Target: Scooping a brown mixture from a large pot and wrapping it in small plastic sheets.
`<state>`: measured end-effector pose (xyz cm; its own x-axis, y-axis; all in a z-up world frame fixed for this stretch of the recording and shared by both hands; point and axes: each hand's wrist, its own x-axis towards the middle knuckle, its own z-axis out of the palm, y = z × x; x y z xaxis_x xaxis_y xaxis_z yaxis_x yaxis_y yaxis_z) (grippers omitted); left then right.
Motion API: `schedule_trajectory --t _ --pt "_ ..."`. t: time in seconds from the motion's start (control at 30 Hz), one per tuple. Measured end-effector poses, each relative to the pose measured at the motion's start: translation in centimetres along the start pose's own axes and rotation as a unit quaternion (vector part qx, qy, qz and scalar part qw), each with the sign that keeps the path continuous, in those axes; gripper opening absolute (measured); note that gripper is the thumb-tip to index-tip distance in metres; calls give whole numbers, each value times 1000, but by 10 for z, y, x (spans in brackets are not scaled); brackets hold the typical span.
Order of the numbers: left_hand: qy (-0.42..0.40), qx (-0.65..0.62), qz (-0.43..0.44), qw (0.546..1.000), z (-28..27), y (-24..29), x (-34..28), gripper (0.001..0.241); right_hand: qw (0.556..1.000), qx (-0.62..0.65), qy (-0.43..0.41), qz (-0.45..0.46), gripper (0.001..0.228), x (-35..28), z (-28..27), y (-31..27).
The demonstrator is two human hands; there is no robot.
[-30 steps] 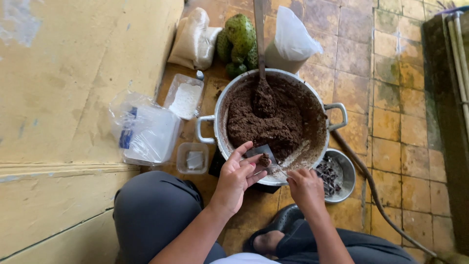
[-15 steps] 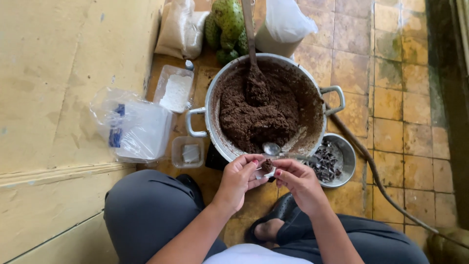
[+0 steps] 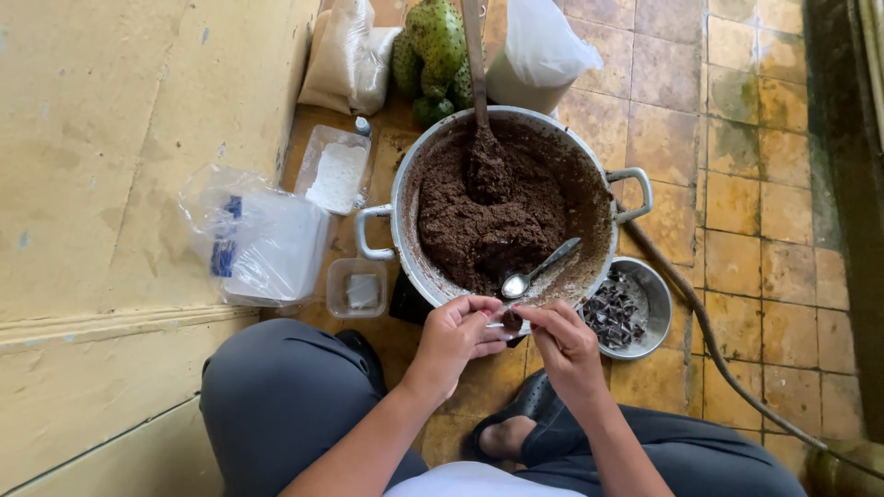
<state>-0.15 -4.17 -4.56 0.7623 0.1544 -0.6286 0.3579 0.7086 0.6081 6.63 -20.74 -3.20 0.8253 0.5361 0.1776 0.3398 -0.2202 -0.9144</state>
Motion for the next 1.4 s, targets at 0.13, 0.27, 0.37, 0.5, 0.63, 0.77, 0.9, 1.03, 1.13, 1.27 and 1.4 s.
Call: schedule_trajectory --t 0.13,0.27,0.37,0.5,0.63,0.77,0.9,1.03,1.13,1.27,1.4 --pt "-41 -42 1 998 5 18 -13 34 999 25 23 33 36 -3 -1 6" --pt "-95 -48 -3 994 7 20 -18 37 963 193 54 179 33 -2 -1 0" --pt "-148 -67 46 986 3 13 -13 41 942 255 64 210 26 1 -2 -8" --pt "-193 -60 84 976 -1 16 -16 43 933 292 65 198 13 7 2 -22" --pt "-219 -84 105 966 -2 28 -26 41 937 296 55 179 9 9 5 -36" --pt "-188 -99 94 973 -2 33 -28 33 954 292 -9 63 9 11 5 -46" --pt "-166 -120 95 974 -2 33 -29 33 978 202 -20 -37 12 10 9 -39" --pt "-155 -109 113 975 -1 36 -31 34 986 162 -7 -47 12 11 9 -40" --pt "-147 -79 136 977 -2 39 -33 29 992 106 -3 -71 16 13 6 -49" --pt "-170 -64 136 974 -5 40 -35 31 991 15 1 -134 16 16 2 -53" --pt "-192 -91 137 967 -7 36 -33 30 970 230 -6 -76 21 15 3 -49"
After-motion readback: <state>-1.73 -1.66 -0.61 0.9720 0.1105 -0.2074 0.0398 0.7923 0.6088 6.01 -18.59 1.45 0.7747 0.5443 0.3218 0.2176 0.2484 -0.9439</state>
